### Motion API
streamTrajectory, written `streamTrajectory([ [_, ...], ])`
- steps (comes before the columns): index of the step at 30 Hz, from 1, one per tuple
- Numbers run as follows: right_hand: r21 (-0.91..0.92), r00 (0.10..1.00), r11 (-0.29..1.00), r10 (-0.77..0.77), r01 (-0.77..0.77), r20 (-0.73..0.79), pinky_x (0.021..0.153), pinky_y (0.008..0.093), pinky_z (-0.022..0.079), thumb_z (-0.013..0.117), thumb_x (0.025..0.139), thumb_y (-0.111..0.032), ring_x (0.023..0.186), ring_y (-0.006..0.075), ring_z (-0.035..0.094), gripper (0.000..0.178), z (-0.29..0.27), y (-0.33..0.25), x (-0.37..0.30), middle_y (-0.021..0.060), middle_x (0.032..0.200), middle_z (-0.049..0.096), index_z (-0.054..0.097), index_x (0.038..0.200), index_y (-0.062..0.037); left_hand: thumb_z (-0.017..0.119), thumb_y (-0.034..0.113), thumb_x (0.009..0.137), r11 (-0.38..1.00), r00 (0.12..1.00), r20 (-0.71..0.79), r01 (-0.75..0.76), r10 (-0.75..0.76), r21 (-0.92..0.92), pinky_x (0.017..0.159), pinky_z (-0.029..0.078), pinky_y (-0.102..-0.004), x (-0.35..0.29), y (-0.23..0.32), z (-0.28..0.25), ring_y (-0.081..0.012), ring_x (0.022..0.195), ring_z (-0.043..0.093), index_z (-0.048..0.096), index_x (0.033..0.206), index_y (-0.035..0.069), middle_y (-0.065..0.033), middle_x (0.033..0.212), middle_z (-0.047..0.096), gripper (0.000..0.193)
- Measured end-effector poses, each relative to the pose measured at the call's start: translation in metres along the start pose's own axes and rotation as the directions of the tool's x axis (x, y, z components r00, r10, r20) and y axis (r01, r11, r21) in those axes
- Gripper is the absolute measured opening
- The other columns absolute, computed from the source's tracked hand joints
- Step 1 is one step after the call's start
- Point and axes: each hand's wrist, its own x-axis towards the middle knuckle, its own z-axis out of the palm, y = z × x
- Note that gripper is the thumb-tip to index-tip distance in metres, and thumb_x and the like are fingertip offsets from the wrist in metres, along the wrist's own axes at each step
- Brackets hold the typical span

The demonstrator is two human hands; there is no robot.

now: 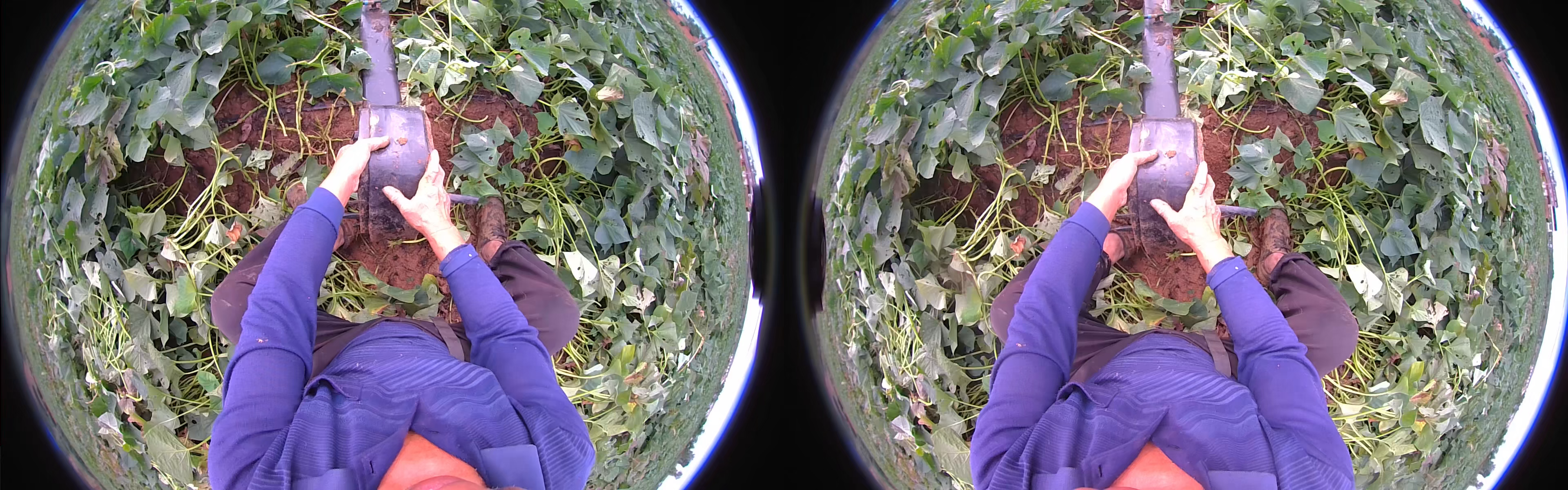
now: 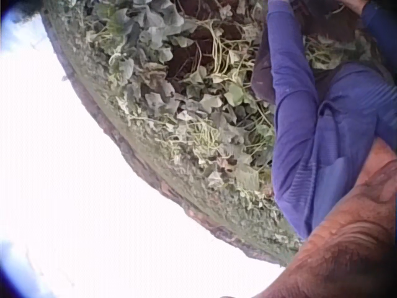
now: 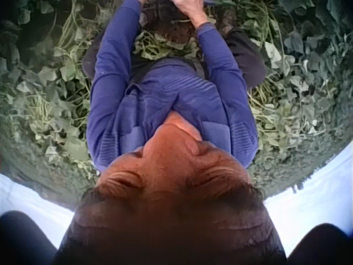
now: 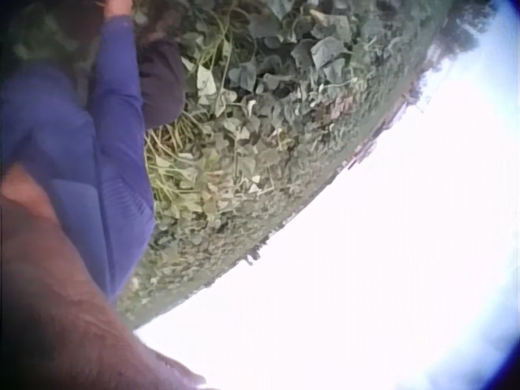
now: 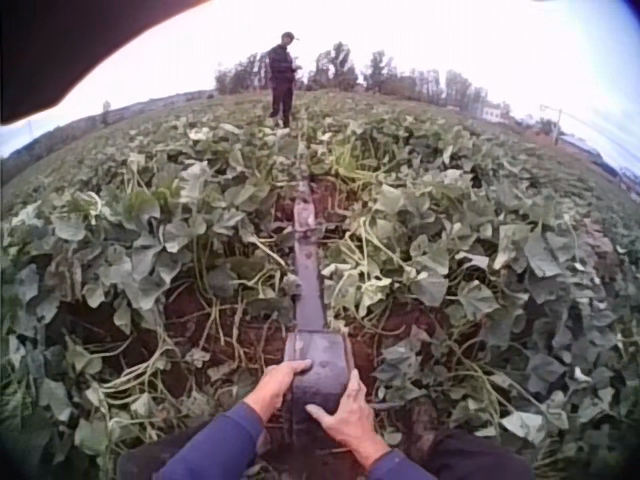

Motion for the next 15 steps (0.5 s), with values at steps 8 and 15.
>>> streamTrajectory([
  [8, -0.108, 0.995, 0.994, 0.03, -0.02, 0.093, 0.115, 0.0471, 0.044, 0.078, 0.081, -0.065, 0.137, 0.0466, 0.053, 0.133, -0.031, -0.013, 0.069, 0.0376, 0.15, 0.045, 0.004, 0.164, 0.0076, 0.07, 0.063, 0.09, 0.718, 0.837, -0.235, -0.239, 0.493, 0.654, 0.118, 0.039, -0.0452, -0.016, 0.001, -0.017, -0.0419, 0.139, 0.052, 0.042, 0.15, -0.013, -0.0332, 0.149, 0.052, 0.101],
  [15, -0.179, 0.979, 0.983, 0.07, -0.035, 0.192, 0.108, 0.0474, 0.05, 0.074, 0.078, -0.076, 0.13, 0.0465, 0.061, 0.136, -0.045, -0.043, 0.125, 0.0374, 0.141, 0.057, 0.012, 0.16, 0.0141, 0.079, 0.069, 0.079, 0.511, 0.863, -0.032, -0.269, 0.505, 0.816, 0.114, 0.044, -0.0466, -0.055, -0.048, -0.027, -0.0421, 0.139, 0.051, 0.044, 0.151, -0.006, -0.0282, 0.15, 0.051, 0.11],
])
